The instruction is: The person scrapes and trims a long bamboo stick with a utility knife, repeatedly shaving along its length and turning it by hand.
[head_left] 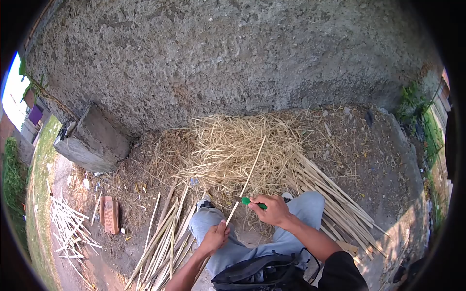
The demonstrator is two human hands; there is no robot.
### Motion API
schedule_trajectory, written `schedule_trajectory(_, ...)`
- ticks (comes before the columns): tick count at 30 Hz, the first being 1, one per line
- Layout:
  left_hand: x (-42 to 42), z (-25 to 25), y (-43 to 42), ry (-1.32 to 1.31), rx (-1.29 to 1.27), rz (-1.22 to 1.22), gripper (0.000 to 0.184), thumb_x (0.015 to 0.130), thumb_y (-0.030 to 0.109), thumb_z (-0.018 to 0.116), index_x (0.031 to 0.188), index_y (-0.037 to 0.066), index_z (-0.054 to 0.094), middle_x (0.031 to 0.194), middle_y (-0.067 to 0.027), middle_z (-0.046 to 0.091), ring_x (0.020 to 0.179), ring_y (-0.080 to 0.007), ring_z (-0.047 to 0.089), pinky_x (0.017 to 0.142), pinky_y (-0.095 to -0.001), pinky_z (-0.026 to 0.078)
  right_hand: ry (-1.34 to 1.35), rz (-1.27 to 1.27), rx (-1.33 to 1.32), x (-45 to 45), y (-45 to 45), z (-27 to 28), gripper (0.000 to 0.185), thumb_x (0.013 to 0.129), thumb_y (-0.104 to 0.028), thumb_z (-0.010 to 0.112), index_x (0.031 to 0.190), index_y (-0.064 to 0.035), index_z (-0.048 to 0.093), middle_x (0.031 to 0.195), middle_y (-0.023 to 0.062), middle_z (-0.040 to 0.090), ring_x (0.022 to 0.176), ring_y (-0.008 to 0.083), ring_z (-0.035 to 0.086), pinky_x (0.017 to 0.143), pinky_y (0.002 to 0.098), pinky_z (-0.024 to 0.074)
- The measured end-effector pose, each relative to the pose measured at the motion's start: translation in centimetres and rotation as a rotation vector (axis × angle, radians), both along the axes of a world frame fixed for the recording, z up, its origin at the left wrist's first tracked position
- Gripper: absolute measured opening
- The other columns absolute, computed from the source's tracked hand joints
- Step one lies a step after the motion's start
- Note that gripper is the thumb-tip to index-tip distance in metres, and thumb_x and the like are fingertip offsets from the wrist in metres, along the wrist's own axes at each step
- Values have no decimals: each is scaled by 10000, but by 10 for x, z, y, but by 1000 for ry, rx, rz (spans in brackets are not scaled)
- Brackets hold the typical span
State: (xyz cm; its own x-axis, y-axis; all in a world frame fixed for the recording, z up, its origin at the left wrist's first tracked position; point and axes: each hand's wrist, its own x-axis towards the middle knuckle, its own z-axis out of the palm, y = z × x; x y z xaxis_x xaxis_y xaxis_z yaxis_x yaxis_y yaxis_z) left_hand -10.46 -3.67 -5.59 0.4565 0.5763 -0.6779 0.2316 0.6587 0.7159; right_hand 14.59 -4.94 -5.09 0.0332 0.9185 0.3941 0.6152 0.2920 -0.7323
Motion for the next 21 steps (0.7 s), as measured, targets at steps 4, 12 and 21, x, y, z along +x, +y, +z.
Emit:
schedule_trajectory(4, 0, -20, -5, 45, 127, -5, 503, 1068, 451, 324, 729, 104, 455, 597, 28, 384, 487, -94, 352, 449, -279, 304, -89, -52, 19, 1, -1, 7, 181, 833, -243, 773, 855, -73, 717, 817, 71, 729, 614, 266, 690, 484, 344, 513)
schedule_trajectory(12, 1, -17, -12, 42, 180, 10, 487, 1061, 466, 362, 740, 109, 441, 592, 36, 363, 480, -82, 309, 439, -268, 251, -240, -48, 72, 4, -5, -2, 176, 811, -258, 789, 866, -99, 738, 774, 38, 720, 565, 239, 668, 453, 333, 485)
schedule_trajectory(21, -1, -3, -9, 36, 95, -21, 532, 1057, 480, 375, 706, 96, 486, 582, 30, 424, 490, -82, 363, 469, -264, 296, 64, 22, 35, 5, -17, 8, 204, 873, -244, 737, 888, -45, 696, 851, 99, 734, 671, 283, 708, 555, 350, 550)
